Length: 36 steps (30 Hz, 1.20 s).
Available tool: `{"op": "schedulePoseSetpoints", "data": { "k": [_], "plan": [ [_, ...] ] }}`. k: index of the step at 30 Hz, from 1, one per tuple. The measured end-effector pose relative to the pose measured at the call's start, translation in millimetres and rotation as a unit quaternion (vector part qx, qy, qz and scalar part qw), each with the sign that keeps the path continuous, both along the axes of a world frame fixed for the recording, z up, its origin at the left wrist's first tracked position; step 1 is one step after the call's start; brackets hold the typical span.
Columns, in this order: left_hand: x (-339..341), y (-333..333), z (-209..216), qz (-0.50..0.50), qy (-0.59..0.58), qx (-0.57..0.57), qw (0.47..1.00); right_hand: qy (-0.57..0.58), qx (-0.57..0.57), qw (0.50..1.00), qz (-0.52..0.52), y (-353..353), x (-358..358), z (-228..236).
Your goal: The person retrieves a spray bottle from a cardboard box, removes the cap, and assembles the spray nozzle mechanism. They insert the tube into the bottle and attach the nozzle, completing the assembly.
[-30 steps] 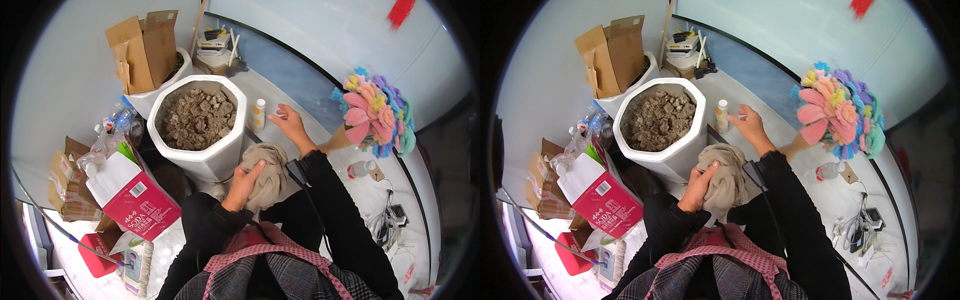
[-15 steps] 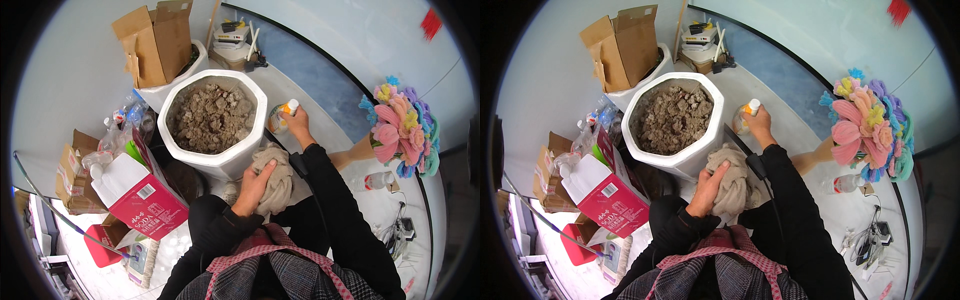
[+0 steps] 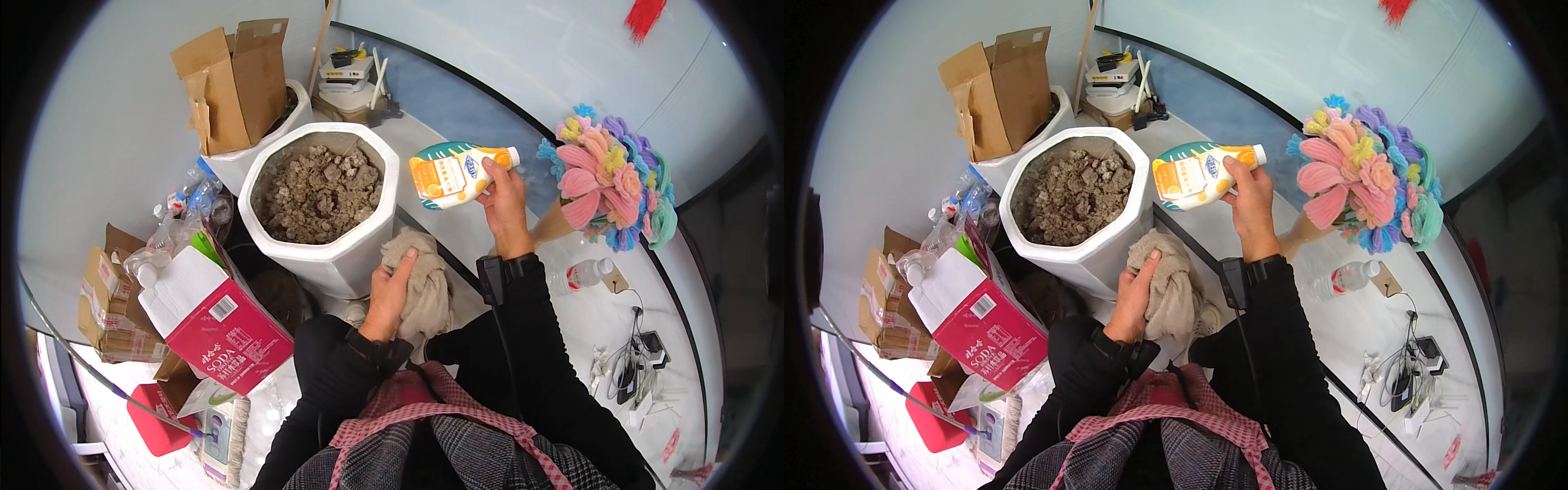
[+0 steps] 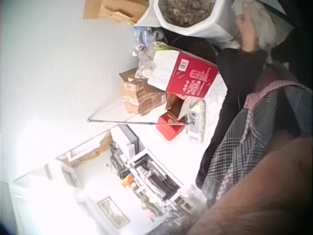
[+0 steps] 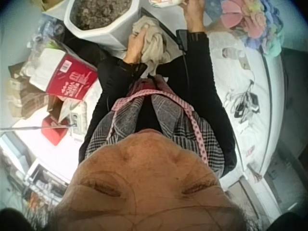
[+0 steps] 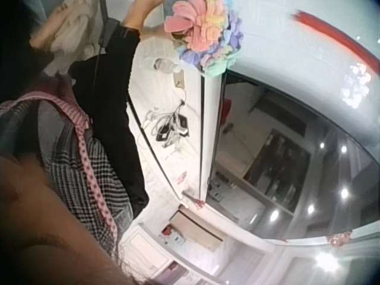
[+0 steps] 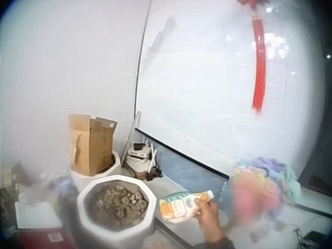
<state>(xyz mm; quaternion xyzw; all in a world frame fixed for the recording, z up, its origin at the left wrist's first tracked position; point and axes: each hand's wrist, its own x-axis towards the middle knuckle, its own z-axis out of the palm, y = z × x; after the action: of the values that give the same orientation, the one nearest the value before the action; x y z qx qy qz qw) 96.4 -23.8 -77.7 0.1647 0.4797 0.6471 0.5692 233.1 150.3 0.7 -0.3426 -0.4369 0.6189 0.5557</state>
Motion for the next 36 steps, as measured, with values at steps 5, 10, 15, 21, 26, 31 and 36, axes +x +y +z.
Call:
{"op": "schedulePoseSetpoints", "data": {
  "k": [5,10,15,21,26,31,36],
  "plan": [
    [5,3,-2,0.005,-0.012,0.007,1.000,0.041,0.006,0.999,0.005,-9,6,6],
    [12,6,0,0.007,-0.019,-0.001,1.000,0.034,0.015,0.999,-0.011,-9,12,4],
    [18,25,-12,0.018,0.006,-0.004,1.000,0.021,0.006,0.999,-0.040,-5,19,5],
    [58,80,-24,0.018,-0.012,0.007,1.000,-0.006,0.003,0.992,-0.127,-5,21,8],
    [102,104,-63,-0.121,0.208,0.088,0.967,0.002,-0.006,0.990,-0.140,1,26,3],
    [77,95,-32,-0.288,0.183,0.042,0.939,-0.021,-0.010,0.989,-0.143,5,34,-1],
    [33,80,8,-0.076,-0.122,0.086,0.986,-0.027,0.014,0.997,-0.074,10,45,-3]
  ]
}}
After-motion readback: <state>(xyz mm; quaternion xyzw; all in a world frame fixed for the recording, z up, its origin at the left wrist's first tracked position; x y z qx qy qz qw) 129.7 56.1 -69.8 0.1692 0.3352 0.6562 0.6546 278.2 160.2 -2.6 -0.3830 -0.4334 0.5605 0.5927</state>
